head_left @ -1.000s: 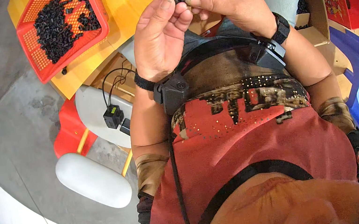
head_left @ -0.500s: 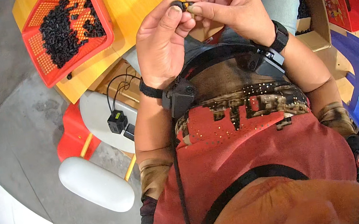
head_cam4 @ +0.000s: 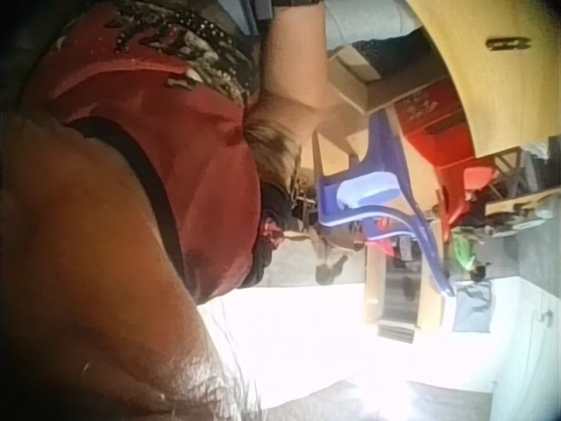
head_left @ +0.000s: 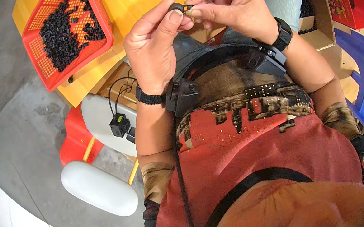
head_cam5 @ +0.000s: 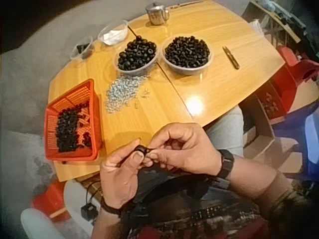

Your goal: Assembling small silver metal bits into small black plastic circular components at a workbench.

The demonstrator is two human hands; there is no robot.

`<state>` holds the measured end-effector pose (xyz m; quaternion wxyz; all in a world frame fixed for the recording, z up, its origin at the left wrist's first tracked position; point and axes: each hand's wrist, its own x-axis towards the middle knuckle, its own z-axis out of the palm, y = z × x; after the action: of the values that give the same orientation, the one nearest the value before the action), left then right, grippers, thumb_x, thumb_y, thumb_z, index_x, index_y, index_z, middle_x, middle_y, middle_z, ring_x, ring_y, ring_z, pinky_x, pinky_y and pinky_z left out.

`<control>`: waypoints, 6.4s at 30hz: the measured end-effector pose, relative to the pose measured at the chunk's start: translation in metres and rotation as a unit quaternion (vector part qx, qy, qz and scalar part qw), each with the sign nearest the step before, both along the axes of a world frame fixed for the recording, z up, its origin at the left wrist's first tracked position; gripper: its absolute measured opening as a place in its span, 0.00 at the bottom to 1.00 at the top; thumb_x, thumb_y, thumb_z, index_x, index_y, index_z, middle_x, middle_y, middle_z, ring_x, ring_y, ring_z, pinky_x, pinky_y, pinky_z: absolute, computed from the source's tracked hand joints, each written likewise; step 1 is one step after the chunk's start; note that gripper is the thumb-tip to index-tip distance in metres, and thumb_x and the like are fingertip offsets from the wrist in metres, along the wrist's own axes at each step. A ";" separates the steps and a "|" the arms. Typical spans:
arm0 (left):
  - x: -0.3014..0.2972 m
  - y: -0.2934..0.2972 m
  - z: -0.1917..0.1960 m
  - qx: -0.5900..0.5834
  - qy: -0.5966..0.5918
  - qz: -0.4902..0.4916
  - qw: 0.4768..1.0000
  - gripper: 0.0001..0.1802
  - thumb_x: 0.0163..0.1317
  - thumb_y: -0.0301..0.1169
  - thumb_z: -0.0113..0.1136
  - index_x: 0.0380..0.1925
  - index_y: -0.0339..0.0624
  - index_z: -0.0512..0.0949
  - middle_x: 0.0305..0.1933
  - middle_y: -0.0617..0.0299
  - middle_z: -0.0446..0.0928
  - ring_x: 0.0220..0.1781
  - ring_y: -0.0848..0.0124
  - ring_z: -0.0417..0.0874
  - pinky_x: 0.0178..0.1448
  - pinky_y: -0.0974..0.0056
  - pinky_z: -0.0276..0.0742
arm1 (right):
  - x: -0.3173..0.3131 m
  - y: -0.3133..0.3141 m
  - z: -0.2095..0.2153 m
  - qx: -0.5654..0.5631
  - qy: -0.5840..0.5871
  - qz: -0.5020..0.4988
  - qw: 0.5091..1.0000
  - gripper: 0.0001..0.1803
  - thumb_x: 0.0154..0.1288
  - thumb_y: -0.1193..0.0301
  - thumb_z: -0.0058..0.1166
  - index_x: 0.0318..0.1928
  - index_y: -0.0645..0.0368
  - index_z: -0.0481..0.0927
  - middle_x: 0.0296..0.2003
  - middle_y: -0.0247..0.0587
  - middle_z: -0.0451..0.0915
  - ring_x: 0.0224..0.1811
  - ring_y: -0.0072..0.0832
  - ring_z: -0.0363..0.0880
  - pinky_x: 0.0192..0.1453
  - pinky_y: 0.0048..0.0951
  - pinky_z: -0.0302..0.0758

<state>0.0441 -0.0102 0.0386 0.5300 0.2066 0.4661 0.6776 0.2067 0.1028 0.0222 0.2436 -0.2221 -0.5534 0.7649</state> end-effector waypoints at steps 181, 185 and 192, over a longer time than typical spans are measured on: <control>-0.034 0.062 -0.026 -0.013 -0.423 0.011 0.906 0.11 0.66 0.24 0.58 0.47 0.31 0.76 0.43 0.54 0.76 0.43 0.66 0.77 0.51 0.61 0.77 | -0.026 0.053 0.008 0.030 -0.141 -0.151 0.978 0.08 0.65 0.75 0.61 0.42 0.68 0.83 0.28 0.32 0.82 0.24 0.15 0.78 0.28 0.18 0.72; -0.038 0.056 -0.034 -0.002 -0.472 0.010 0.881 0.11 0.67 0.24 0.58 0.48 0.30 0.76 0.42 0.54 0.79 0.42 0.66 0.80 0.51 0.61 0.79 | -0.026 0.049 0.004 0.179 -0.173 -0.152 0.957 0.08 0.64 0.76 0.61 0.40 0.69 0.82 0.28 0.34 0.82 0.23 0.17 0.78 0.28 0.19 0.73; -0.019 0.042 -0.018 0.054 -0.445 -0.014 0.894 0.11 0.76 0.29 0.49 0.52 0.41 0.78 0.47 0.56 0.81 0.42 0.68 0.80 0.51 0.65 0.80 | -0.018 0.057 -0.031 0.102 -0.182 -0.154 0.966 0.07 0.65 0.77 0.60 0.42 0.67 0.80 0.31 0.34 0.81 0.26 0.17 0.80 0.30 0.19 0.75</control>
<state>0.0250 0.0322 0.0204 0.6798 -0.0817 0.1412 0.7150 0.1884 0.1600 -0.0089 0.2750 -0.4143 -0.6223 0.6045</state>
